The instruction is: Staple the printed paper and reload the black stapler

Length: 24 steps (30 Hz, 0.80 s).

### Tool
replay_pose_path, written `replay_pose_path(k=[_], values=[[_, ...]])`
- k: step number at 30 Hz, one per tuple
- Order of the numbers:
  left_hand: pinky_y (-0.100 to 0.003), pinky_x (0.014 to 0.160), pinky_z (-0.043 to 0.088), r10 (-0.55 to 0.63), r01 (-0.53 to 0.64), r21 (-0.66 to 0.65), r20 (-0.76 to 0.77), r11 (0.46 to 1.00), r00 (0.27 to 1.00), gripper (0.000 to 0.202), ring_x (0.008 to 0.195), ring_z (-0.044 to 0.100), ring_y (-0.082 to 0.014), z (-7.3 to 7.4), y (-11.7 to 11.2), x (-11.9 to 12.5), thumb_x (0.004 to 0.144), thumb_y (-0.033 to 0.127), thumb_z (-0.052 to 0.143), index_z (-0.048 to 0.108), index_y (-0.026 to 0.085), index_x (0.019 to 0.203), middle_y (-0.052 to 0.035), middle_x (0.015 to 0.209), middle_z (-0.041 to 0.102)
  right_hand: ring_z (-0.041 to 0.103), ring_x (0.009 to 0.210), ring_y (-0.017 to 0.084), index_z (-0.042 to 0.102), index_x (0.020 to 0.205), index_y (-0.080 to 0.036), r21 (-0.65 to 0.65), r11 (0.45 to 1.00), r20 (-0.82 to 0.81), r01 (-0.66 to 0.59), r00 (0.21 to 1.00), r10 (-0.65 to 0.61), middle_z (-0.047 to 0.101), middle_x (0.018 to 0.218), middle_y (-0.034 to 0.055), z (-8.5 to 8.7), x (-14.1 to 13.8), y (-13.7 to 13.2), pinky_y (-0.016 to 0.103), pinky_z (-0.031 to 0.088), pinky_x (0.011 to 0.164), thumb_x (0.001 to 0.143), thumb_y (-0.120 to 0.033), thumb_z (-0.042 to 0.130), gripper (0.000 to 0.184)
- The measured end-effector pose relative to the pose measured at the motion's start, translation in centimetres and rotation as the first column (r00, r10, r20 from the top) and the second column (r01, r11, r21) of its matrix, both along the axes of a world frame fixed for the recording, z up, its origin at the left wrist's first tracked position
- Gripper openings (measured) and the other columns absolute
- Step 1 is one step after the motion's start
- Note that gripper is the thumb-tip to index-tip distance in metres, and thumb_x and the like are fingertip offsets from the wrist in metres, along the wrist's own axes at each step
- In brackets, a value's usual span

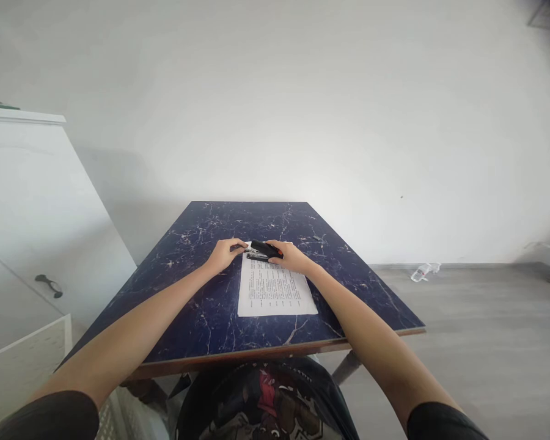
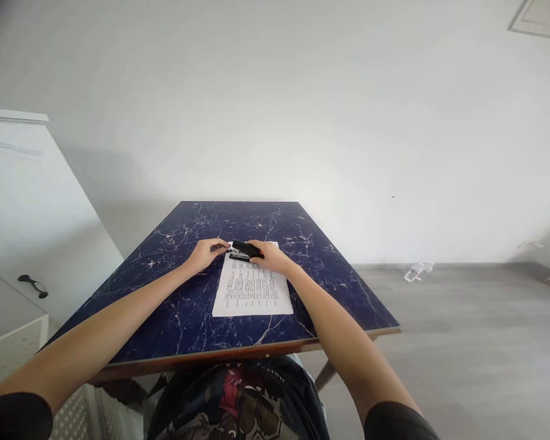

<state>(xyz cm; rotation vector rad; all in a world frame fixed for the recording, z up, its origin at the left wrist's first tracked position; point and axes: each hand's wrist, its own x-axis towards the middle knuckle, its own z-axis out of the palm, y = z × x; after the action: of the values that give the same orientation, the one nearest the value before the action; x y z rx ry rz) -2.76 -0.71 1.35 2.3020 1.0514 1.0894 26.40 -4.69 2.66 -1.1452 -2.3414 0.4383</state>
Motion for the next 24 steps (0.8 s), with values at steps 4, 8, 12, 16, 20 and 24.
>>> replay_pose_path(k=[4,8,12,16,20,24], values=[[-0.039,0.094,0.053,-0.009,0.008,-0.008,-0.013,1.0,1.0,0.02,0.099,0.071,-0.0251,0.1,0.12,0.06,0.094,0.035,0.064,0.078,0.024,0.103,-0.0064,0.108,0.078,0.067,0.118,0.033,0.05,0.151,-0.028,-0.016,1.0,0.016,0.003,1.0,-0.003,0.064,0.141,0.0121,0.08,0.03,-0.09,0.046,0.06,0.093,0.098,-0.038,0.066,0.057],[-0.039,0.094,0.053,-0.015,0.015,-0.026,-0.017,1.0,1.0,0.019,0.099,0.071,-0.0253,0.13,0.27,0.15,0.094,0.032,0.063,0.078,0.023,0.102,-0.0068,0.107,0.078,0.066,0.12,0.033,0.05,0.151,-0.029,-0.017,1.0,0.013,0.003,1.0,-0.003,0.063,0.141,0.0115,0.12,0.07,-0.11,0.046,0.059,0.094,0.098,-0.037,0.067,0.057],[-0.037,0.093,0.054,-0.03,0.03,-0.04,0.009,0.999,1.0,0.019,0.097,0.071,-0.0238,0.12,0.37,0.25,0.094,0.031,0.063,0.077,0.022,0.102,-0.0073,0.107,0.077,0.066,0.12,0.032,0.049,0.152,-0.028,-0.01,1.0,0.01,-0.014,1.0,0.014,0.064,0.141,0.0113,0.05,0.08,0.0,0.048,0.058,0.097,0.097,-0.036,0.067,0.058],[-0.037,0.092,0.054,-0.039,0.04,-0.053,0.006,0.998,0.999,0.018,0.096,0.07,-0.0233,0.14,0.38,0.26,0.093,0.03,0.064,0.077,0.021,0.103,-0.0076,0.106,0.077,0.066,0.12,0.033,0.049,0.152,-0.028,-0.007,1.0,0.015,-0.012,1.0,0.012,0.064,0.142,0.0115,0.02,0.08,0.06,0.048,0.057,0.097,0.098,-0.035,0.066,0.058],[-0.038,0.094,0.053,-0.033,0.033,-0.056,-0.009,0.998,0.999,0.018,0.099,0.07,-0.0243,0.03,0.53,0.13,0.094,0.03,0.063,0.077,0.022,0.103,-0.0074,0.109,0.077,0.066,0.12,0.033,0.049,0.152,-0.029,-0.007,1.0,0.012,-0.008,1.0,0.008,0.064,0.141,0.0113,0.06,0.12,0.01,0.047,0.058,0.096,0.097,-0.034,0.067,0.057],[-0.039,0.095,0.053,-0.037,0.034,-0.067,-0.033,0.997,0.999,0.017,0.102,0.07,-0.0253,-0.26,0.89,-0.01,0.092,0.029,0.065,0.078,0.023,0.101,-0.007,0.11,0.077,0.067,0.119,0.032,0.049,0.152,-0.029,-0.021,1.0,0.014,-0.007,1.0,0.007,0.065,0.14,0.0111,0.11,0.12,-0.05,0.047,0.058,0.095,0.098,-0.034,0.066,0.058]])
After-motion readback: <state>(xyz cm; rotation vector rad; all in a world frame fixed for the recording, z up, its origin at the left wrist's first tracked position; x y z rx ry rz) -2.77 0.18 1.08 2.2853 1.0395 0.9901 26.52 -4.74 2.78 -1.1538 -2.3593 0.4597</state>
